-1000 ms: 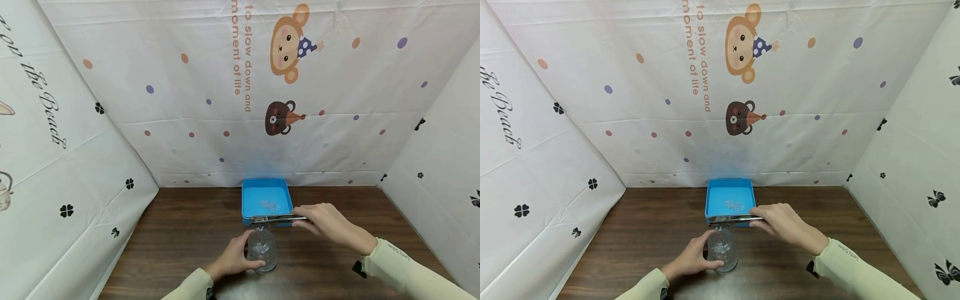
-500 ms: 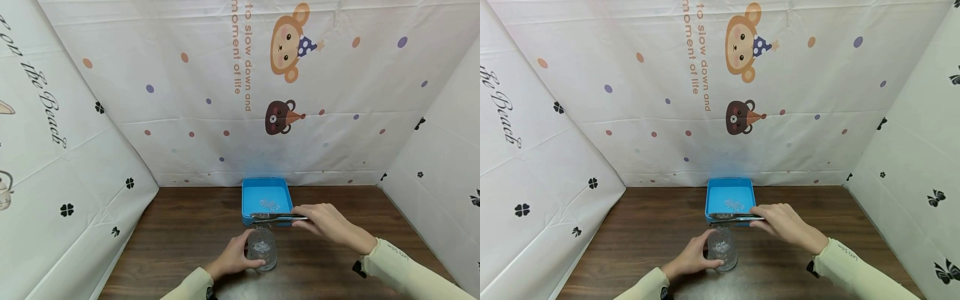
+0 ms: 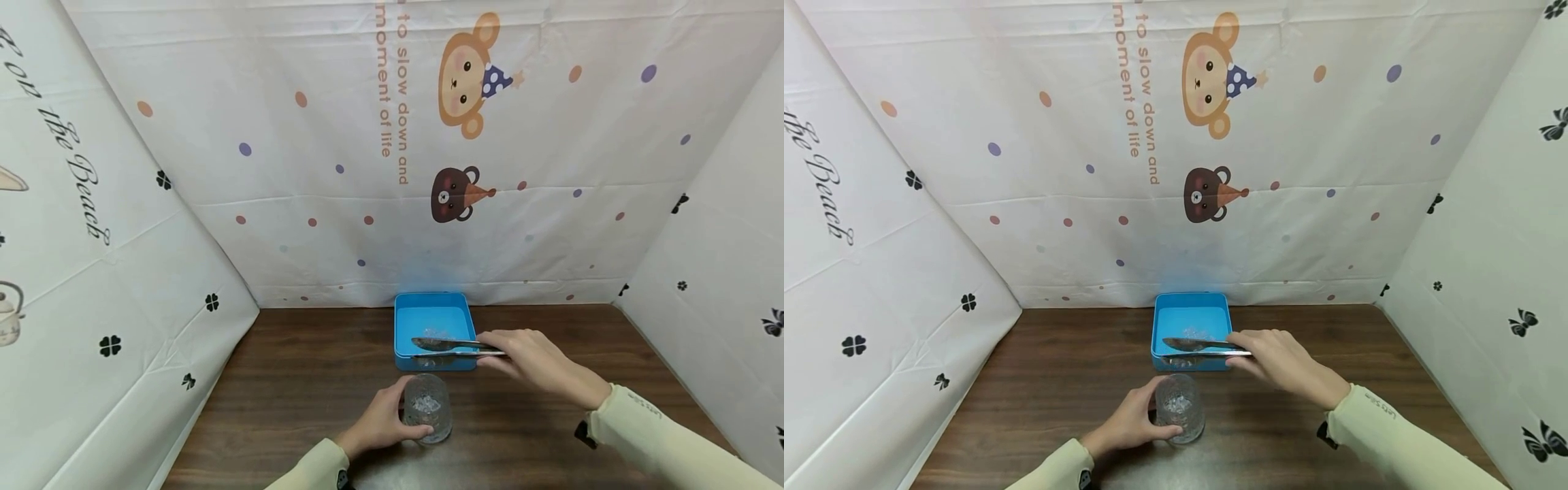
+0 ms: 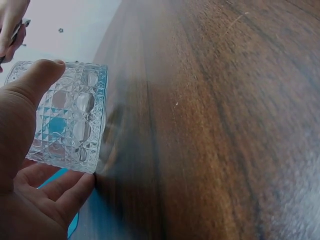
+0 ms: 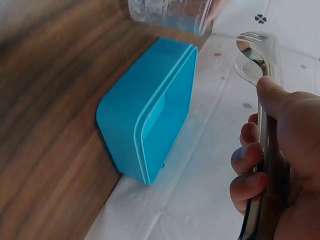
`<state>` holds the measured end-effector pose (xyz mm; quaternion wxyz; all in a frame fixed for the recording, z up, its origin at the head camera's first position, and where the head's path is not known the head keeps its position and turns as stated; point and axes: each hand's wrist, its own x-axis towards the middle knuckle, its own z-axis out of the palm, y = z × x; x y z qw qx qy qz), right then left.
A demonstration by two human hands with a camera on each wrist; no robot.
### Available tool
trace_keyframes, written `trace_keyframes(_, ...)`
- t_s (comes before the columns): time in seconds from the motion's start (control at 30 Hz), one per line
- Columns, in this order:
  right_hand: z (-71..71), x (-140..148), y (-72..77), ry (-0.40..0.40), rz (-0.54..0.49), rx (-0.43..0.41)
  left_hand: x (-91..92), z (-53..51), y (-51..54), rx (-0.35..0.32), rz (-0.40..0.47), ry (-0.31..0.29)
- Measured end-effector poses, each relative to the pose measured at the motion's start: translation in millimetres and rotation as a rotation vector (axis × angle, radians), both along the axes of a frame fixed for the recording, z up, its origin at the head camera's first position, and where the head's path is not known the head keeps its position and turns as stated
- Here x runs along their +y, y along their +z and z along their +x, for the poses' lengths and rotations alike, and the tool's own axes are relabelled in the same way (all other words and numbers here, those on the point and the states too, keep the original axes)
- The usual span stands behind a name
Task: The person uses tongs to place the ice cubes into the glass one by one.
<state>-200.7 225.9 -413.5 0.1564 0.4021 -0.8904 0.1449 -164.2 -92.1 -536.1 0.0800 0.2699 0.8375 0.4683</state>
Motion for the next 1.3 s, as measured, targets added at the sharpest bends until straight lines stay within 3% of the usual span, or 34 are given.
trace_keyframes(0.2,-18.9,5.5,3.2,-0.078,0.023,0.009,0.0,-0.4,-1.5,0.005,0.025,-0.008)
trace_keyframes(0.4,-38.8,12.0,1.2,-0.172,0.090,-0.059,-0.7,-0.4,-4.4,0.015,0.048,-0.013)
trace_keyframes(0.7,-63.1,17.6,-9.4,-0.196,0.102,-0.091,0.1,-1.0,-8.2,0.008,0.038,0.006)
trace_keyframes(1.0,-77.2,20.1,-12.1,-0.236,0.155,-0.136,1.4,-3.0,-9.1,0.015,0.042,0.019)
trace_keyframes(1.3,-80.6,18.3,-14.6,-0.234,0.171,-0.127,2.1,-4.2,-10.4,0.021,0.038,0.023)
